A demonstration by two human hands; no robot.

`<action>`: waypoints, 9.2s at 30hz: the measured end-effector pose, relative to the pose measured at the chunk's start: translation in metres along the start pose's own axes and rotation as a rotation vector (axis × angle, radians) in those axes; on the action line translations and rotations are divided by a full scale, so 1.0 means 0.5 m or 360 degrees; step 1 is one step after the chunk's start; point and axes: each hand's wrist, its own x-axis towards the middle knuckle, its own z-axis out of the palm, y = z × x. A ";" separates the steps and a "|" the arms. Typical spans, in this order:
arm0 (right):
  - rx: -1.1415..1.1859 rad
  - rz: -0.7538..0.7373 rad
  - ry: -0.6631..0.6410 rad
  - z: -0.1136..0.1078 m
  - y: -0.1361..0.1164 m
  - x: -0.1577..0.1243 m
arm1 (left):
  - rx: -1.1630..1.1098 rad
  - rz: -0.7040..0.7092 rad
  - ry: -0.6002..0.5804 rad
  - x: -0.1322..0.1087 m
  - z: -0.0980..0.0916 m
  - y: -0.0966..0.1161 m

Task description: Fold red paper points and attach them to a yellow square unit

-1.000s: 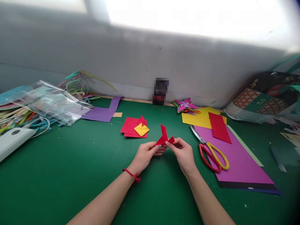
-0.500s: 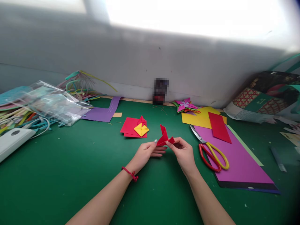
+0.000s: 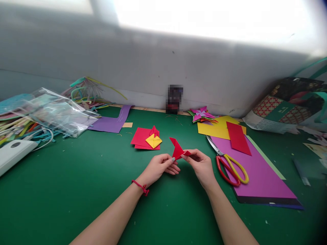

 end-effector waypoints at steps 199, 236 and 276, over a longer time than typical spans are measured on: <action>-0.0275 -0.0014 -0.0327 0.046 0.004 -0.039 | -0.0116 0.0308 0.0426 -0.006 0.016 -0.002; 0.0222 0.0212 -0.0169 0.022 0.008 -0.018 | 0.0200 0.0690 0.0722 -0.003 0.009 0.001; -0.1112 -0.0907 -0.0714 -0.052 -0.022 -0.008 | -0.0305 0.0021 0.0105 0.001 -0.003 0.001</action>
